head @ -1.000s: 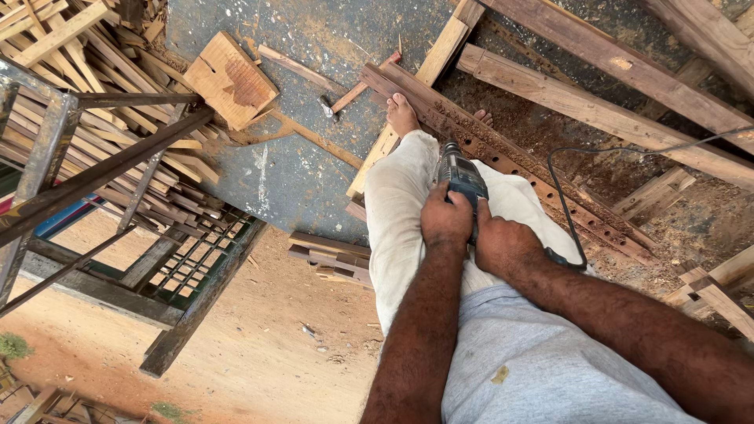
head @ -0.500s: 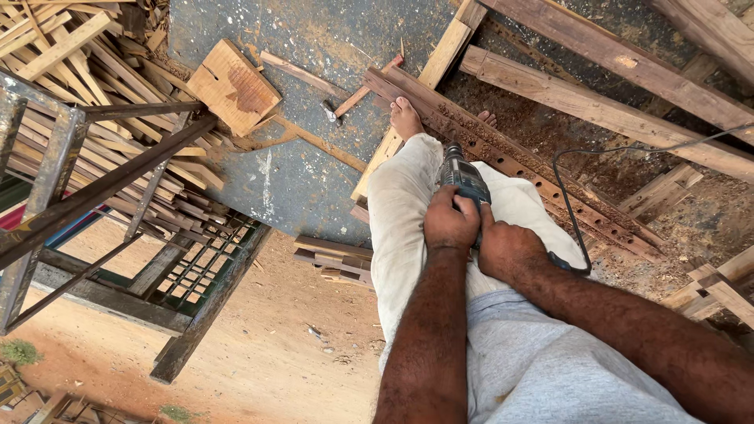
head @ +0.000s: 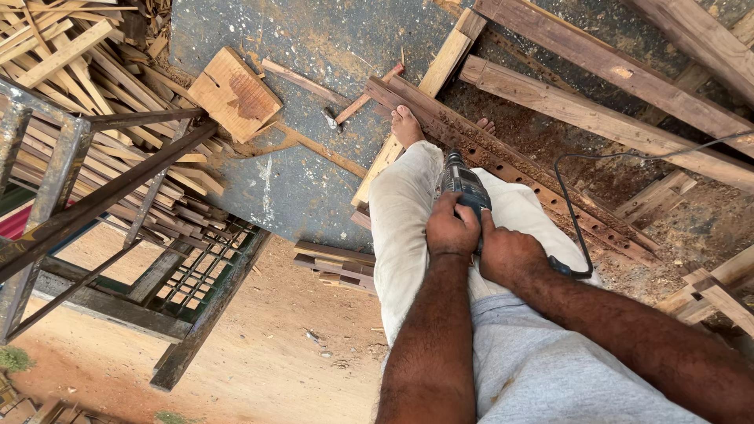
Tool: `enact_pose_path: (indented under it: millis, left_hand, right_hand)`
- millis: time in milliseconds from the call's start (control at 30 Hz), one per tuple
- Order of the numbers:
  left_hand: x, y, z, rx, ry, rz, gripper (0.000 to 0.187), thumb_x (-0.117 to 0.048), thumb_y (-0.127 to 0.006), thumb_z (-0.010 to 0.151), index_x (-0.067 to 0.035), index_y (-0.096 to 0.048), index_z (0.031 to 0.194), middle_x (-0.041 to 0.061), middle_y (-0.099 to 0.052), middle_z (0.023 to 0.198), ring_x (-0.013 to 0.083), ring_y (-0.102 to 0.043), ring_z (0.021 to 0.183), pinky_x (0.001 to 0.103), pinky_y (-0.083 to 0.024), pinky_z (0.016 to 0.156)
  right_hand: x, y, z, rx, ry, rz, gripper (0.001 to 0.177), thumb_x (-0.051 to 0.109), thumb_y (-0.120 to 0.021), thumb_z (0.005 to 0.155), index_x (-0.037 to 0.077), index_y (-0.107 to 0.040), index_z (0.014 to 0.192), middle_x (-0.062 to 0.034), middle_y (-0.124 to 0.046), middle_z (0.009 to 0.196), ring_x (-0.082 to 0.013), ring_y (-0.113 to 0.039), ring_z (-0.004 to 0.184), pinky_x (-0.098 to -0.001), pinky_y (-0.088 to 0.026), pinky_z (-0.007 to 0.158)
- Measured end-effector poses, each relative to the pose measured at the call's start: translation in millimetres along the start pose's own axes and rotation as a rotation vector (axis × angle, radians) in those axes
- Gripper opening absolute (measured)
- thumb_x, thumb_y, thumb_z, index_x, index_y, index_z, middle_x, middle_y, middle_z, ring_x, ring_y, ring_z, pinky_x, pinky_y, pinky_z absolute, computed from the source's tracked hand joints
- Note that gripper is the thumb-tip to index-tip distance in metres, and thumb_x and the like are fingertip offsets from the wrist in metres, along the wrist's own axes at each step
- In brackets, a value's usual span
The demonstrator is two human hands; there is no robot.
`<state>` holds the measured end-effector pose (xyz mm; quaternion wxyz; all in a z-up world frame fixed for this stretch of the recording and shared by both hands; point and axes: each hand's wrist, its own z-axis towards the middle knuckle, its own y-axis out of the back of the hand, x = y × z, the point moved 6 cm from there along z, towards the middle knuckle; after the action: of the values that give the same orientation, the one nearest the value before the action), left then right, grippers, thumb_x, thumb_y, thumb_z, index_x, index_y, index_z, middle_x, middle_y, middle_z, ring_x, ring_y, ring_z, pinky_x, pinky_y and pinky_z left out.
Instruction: The person uses a corded drill to bore holes into a wooden frame. They hold the drill with both hands and drill multiple holes along the length of the frame, which is positioned on the ground.
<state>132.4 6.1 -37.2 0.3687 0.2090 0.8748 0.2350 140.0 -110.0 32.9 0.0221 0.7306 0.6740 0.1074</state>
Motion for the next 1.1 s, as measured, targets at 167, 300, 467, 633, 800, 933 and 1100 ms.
enact_pose_path:
  millis: [167, 300, 467, 633, 800, 933, 1100]
  left_hand:
    - [-9, 7, -2, -0.112, -0.184, -0.028, 0.033, -0.017, -0.053, 0.087, -0.002, -0.071, 0.110, 0.024, -0.071, 0.116, 0.0424, -0.068, 0.109, 0.048, -0.054, 0.098]
    - [-8, 3, 1, -0.040, -0.072, -0.006, 0.033, -0.018, -0.052, 0.088, -0.004, -0.071, 0.111, 0.020, -0.072, 0.116, 0.0412, -0.069, 0.109, 0.046, -0.054, 0.098]
    - [1, 0, -1, 0.017, -0.029, 0.003, 0.032, -0.017, -0.053, 0.087, -0.004, -0.071, 0.110, 0.019, -0.073, 0.115, 0.0398, -0.070, 0.109, 0.045, -0.056, 0.098]
    - [-2, 3, -3, -0.111, -0.251, -0.001, 0.034, -0.014, -0.052, 0.089, -0.002, -0.071, 0.114, 0.023, -0.069, 0.124, 0.0420, -0.066, 0.117, 0.047, -0.053, 0.103]
    - [13, -10, 1, -0.027, -0.095, 0.001, 0.033, -0.016, -0.053, 0.087, -0.002, -0.072, 0.109, 0.023, -0.072, 0.120, 0.0407, -0.068, 0.115, 0.045, -0.054, 0.103]
    - [9, -8, -1, -0.094, -0.243, -0.022, 0.034, -0.014, -0.052, 0.086, 0.000, -0.071, 0.111, 0.024, -0.071, 0.122, 0.0414, -0.067, 0.118, 0.045, -0.052, 0.106]
    - [17, -11, 2, -0.015, -0.077, 0.000, 0.032, -0.014, -0.052, 0.087, -0.001, -0.072, 0.108, 0.024, -0.071, 0.120, 0.0415, -0.068, 0.116, 0.045, -0.054, 0.104]
  right_hand:
    - [2, 1, 0, -0.021, 0.006, -0.001, 0.078, 0.023, -0.056, 0.094, -0.002, -0.020, 0.159, -0.0196, -0.070, 0.102, -0.0321, -0.074, 0.096, -0.0479, -0.061, 0.088]
    - [1, 2, 0, -0.030, 0.011, -0.021, 0.075, 0.022, -0.055, 0.095, -0.001, -0.022, 0.159, -0.0186, -0.071, 0.101, -0.0314, -0.075, 0.096, -0.0474, -0.062, 0.088]
    - [-1, -5, 5, -0.027, 0.021, -0.002, 0.078, 0.023, -0.056, 0.094, -0.002, -0.020, 0.159, -0.0185, -0.070, 0.100, -0.0316, -0.075, 0.095, -0.0473, -0.061, 0.087]
    - [1, -11, 7, -0.035, 0.035, -0.008, 0.077, 0.023, -0.055, 0.095, -0.003, -0.021, 0.159, -0.0188, -0.071, 0.100, -0.0314, -0.074, 0.096, -0.0466, -0.062, 0.086]
    - [-2, -7, 6, -0.025, 0.028, -0.011, 0.076, 0.023, -0.055, 0.096, -0.001, -0.021, 0.159, -0.0190, -0.070, 0.103, -0.0311, -0.074, 0.097, -0.0472, -0.061, 0.088]
    - [-1, -4, 5, -0.013, 0.015, -0.011, 0.078, 0.021, -0.055, 0.095, -0.002, -0.018, 0.160, -0.0192, -0.069, 0.103, -0.0308, -0.074, 0.098, -0.0466, -0.061, 0.088]
    - [1, -1, 3, 0.032, 0.019, -0.007, 0.079, 0.021, -0.055, 0.096, -0.002, -0.016, 0.160, -0.0189, -0.069, 0.103, -0.0300, -0.074, 0.099, -0.0460, -0.061, 0.090]
